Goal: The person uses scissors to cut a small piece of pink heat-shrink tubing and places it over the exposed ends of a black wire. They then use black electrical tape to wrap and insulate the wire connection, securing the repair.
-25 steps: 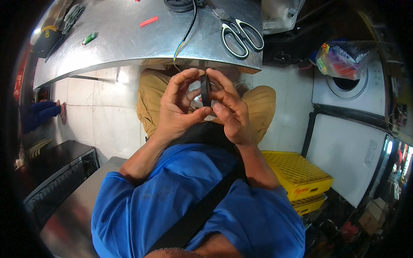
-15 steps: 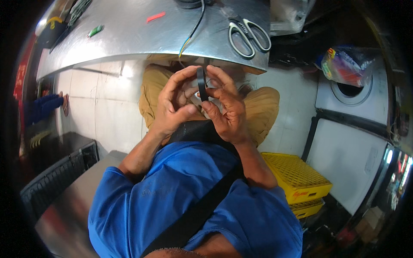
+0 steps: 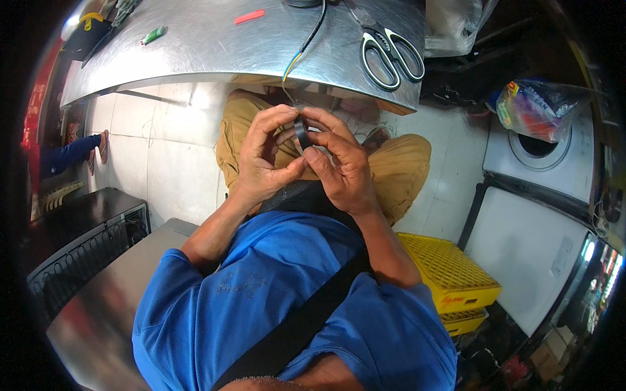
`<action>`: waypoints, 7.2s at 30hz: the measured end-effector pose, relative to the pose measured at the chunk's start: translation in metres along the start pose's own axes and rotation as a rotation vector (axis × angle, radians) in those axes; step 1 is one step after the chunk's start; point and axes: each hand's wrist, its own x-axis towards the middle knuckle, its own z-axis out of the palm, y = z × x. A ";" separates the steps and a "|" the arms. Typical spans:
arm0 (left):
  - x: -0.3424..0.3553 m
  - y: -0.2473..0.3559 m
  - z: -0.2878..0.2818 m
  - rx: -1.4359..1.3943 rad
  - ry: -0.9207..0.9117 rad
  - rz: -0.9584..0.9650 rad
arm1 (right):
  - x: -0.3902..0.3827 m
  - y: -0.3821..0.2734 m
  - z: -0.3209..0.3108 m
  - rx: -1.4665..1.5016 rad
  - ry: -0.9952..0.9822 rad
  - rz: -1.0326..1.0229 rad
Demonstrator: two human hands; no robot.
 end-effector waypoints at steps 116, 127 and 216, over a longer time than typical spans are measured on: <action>0.011 0.030 -0.022 0.532 -0.002 0.186 | 0.008 -0.014 0.005 -0.190 0.133 0.018; 0.016 0.033 -0.020 0.528 0.007 0.190 | 0.006 -0.014 0.009 -0.155 0.216 0.027; 0.042 0.042 -0.011 0.566 -0.137 0.110 | 0.038 -0.029 -0.016 -0.802 0.063 -0.239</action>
